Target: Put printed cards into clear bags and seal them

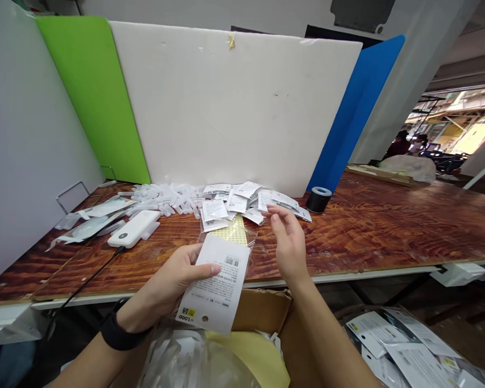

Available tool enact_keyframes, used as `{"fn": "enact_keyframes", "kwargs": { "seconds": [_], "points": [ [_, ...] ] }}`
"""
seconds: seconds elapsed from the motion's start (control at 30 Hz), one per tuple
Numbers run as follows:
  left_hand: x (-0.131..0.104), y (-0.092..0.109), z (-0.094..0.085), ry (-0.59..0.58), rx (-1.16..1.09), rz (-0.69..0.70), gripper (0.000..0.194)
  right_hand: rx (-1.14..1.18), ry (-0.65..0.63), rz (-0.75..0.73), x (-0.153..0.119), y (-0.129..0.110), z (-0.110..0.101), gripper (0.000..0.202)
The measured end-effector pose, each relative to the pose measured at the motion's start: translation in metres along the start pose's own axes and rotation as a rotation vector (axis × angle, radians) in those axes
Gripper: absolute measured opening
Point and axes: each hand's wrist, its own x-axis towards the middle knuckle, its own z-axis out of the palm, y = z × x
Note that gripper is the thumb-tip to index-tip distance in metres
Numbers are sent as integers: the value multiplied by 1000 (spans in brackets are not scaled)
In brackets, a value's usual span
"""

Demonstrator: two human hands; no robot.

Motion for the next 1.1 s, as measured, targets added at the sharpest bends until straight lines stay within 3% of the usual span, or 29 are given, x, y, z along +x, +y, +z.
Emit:
{"fn": "enact_keyframes", "kwargs": {
  "seconds": [0.07, 0.13, 0.23, 0.37, 0.5, 0.57, 0.63, 0.7, 0.77, 0.9, 1.1],
  "points": [
    [2, -1, 0, 9, -25, 18, 29, -145, -38, -152, -9, -12, 5, 18],
    [3, -2, 0, 9, -48, 31, 32, -331, -172, -266, -18, -21, 10, 16],
    [0, -2, 3, 24, -85, 26, 34, -428, -318, -287, -25, -26, 19, 17],
    [-5, -1, 5, 68, -98, 44, 33, -337, -315, -214, -29, -22, 27, 15],
    [-7, 0, 4, 99, -117, 66, 34, -352, -246, -232, -31, -23, 29, 11],
    [-6, 1, 3, 118, -122, 82, 35, -257, -155, -140, -31, -24, 28, 19],
    [-6, 1, 2, 128, -125, 94, 35, -34, -130, 84, -29, -25, 25, 46],
    [-6, 2, 2, 122, -122, 97, 34, 204, -249, 381, -26, -26, 22, 61],
    [-7, 3, 3, 119, -126, 105, 33, 347, -383, 591, -23, -27, 21, 53],
    [-10, 5, 5, 144, -210, 81, 30, 430, -374, 626, -21, -32, 19, 30],
    [-11, 6, 6, 179, -116, 67, 37, 435, -339, 693, -20, -33, 18, 29]
  ]
}}
